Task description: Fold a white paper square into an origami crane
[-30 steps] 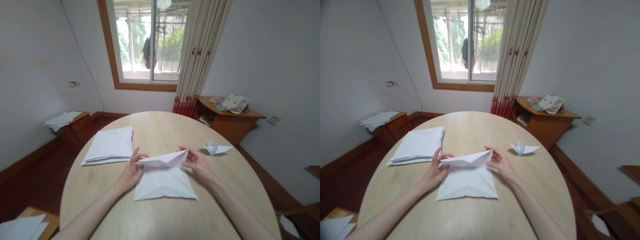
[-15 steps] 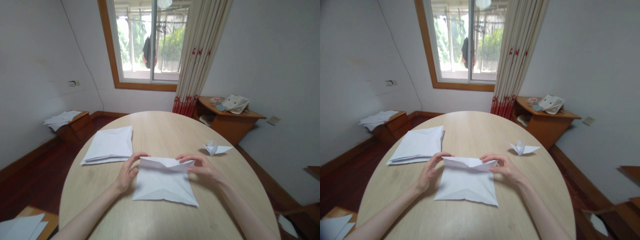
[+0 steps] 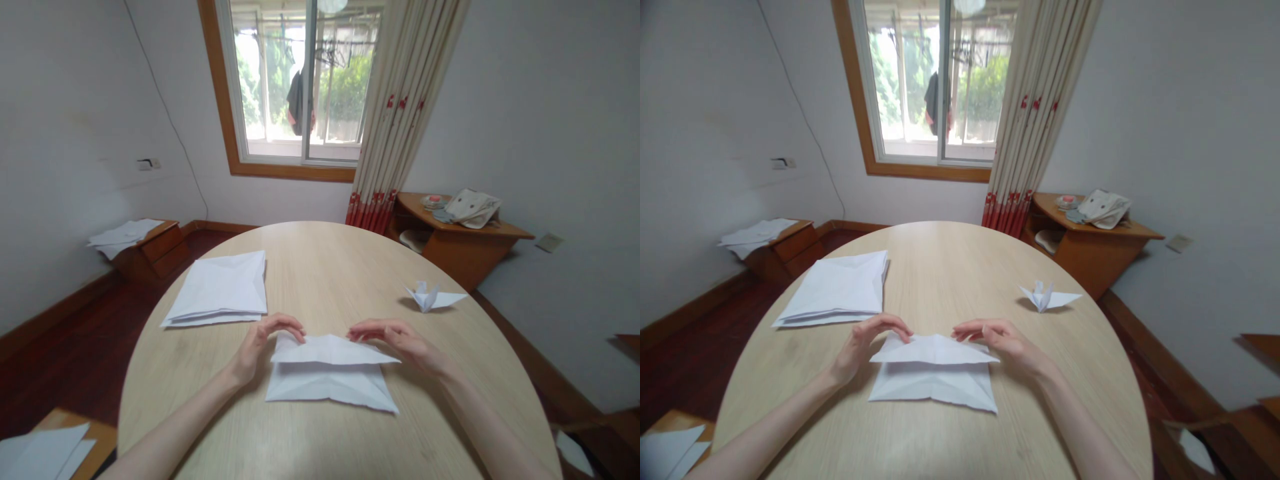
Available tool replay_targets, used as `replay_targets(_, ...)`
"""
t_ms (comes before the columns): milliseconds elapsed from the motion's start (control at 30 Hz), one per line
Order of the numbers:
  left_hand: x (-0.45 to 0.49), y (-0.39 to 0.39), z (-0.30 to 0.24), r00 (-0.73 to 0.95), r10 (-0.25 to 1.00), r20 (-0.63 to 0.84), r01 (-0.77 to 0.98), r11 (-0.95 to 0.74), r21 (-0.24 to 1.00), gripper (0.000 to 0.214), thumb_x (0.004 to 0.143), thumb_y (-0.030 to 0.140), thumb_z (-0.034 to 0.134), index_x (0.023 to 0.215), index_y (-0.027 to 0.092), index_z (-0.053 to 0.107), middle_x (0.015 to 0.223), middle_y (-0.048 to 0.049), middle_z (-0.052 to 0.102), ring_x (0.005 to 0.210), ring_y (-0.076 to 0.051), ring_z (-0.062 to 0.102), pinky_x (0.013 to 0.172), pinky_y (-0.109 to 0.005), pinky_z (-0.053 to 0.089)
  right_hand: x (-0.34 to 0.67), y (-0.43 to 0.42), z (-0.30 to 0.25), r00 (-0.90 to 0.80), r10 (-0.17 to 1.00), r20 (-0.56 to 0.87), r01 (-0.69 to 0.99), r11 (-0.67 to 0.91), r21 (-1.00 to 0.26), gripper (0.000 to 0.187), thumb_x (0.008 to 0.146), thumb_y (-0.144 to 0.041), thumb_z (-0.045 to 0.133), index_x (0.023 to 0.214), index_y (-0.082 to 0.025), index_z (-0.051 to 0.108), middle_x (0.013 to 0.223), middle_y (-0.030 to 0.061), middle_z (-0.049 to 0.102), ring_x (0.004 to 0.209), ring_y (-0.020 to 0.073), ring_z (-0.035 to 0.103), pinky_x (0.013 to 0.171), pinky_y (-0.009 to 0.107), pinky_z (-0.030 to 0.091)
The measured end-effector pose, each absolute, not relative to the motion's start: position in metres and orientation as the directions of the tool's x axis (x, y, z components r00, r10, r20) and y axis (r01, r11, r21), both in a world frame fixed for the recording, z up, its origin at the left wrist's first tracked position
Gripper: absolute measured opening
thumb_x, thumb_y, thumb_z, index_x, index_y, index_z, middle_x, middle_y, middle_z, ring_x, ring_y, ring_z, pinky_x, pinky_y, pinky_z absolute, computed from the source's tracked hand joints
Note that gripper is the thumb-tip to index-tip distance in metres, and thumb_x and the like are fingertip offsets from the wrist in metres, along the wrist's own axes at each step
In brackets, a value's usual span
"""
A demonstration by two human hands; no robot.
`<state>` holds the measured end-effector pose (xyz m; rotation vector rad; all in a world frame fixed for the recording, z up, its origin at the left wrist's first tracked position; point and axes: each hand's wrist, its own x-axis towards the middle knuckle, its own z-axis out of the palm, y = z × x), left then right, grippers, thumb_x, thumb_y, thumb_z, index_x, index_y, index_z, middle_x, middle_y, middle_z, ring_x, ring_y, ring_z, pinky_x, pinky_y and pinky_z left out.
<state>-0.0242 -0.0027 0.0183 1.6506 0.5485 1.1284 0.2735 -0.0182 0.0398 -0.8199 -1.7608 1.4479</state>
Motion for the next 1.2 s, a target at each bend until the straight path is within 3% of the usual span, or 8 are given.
replay_targets(167,-0.024,-0.001,0.016,0.529,0.782,0.329,-0.075,-0.343,0.937,0.086,0.082,0.081,0.021,0.093,0.012,0.071,0.091,-0.0135,0.071,0.092,-0.03,0.064,0.091,-0.043,0.043,0.265,-0.021,0.042,-0.566,0.824,0.022,0.225,0.181,-0.957,0.05,0.086,-0.06,0.051,0.108,-0.019,0.071,0.116,0.0132,0.067,0.107,0.027,0.059,0.095,0.045,0.041)
replay_targets(300,-0.026,-0.003,0.017,0.626,0.738,0.253,0.043,-0.357,0.933,0.085,0.085,0.078,0.016,0.104,0.016,0.071,0.111,-0.0129,0.068,0.108,-0.031,0.059,0.1,-0.046,0.037,0.259,-0.023,0.045,-0.574,0.816,-0.061,0.362,0.187,-0.913,0.047,0.086,-0.056,0.055,0.115,-0.022,0.068,0.127,0.0108,0.061,0.119,0.028,0.054,0.103,0.047,0.036)
replay_targets(400,-0.026,-0.004,0.02,0.656,0.723,0.216,0.146,-0.402,0.904,0.077,0.088,0.074,0.02,0.112,0.021,0.069,0.119,-0.01,0.066,0.115,-0.029,0.056,0.105,-0.047,0.033,0.256,-0.024,0.044,-0.609,0.789,-0.084,0.406,0.22,-0.887,0.047,0.086,-0.054,0.056,0.119,-0.023,0.065,0.133,0.0095,0.058,0.125,0.0277,0.05,0.107,0.048,0.033)
replay_targets(600,-0.023,-0.004,0.023,0.705,0.695,0.143,0.25,-0.432,0.867,0.056,0.093,0.062,0.036,0.116,0.022,0.067,0.122,-0.0091,0.065,0.117,-0.026,0.057,0.104,-0.043,0.038,0.254,-0.025,0.035,-0.628,0.766,-0.137,0.479,0.242,-0.844,0.05,0.085,-0.051,0.059,0.127,-0.025,0.058,0.144,0.0092,0.046,0.132,0.0278,0.042,0.111,0.051,0.026)
replay_targets(833,-0.017,-0.002,0.009,0.717,0.687,0.119,0.374,-0.522,0.766,0.034,0.092,0.037,0.051,0.121,0.023,0.064,0.13,-0.0082,0.06,0.122,-0.025,0.053,0.104,-0.044,0.039,0.245,-0.029,0.031,-0.621,0.765,-0.173,0.575,0.294,-0.764,0.048,0.093,-0.042,0.049,0.137,-0.024,0.046,0.15,0.0088,0.033,0.139,0.0251,0.03,0.115,0.05,0.019)
replay_targets(1200,-0.017,0.002,-0.01,0.743,0.639,0.199,0.464,-0.705,0.536,0.045,0.091,0.026,0.054,0.136,0.026,0.048,0.143,-0.0071,0.046,0.132,-0.023,0.043,0.109,-0.045,0.035,0.231,-0.034,0.013,-0.592,0.799,-0.11,0.706,0.448,-0.549,0.054,0.095,-0.031,0.043,0.146,-0.022,0.03,0.153,0.0074,0.023,0.142,0.0213,0.022,0.117,0.047,0.018)
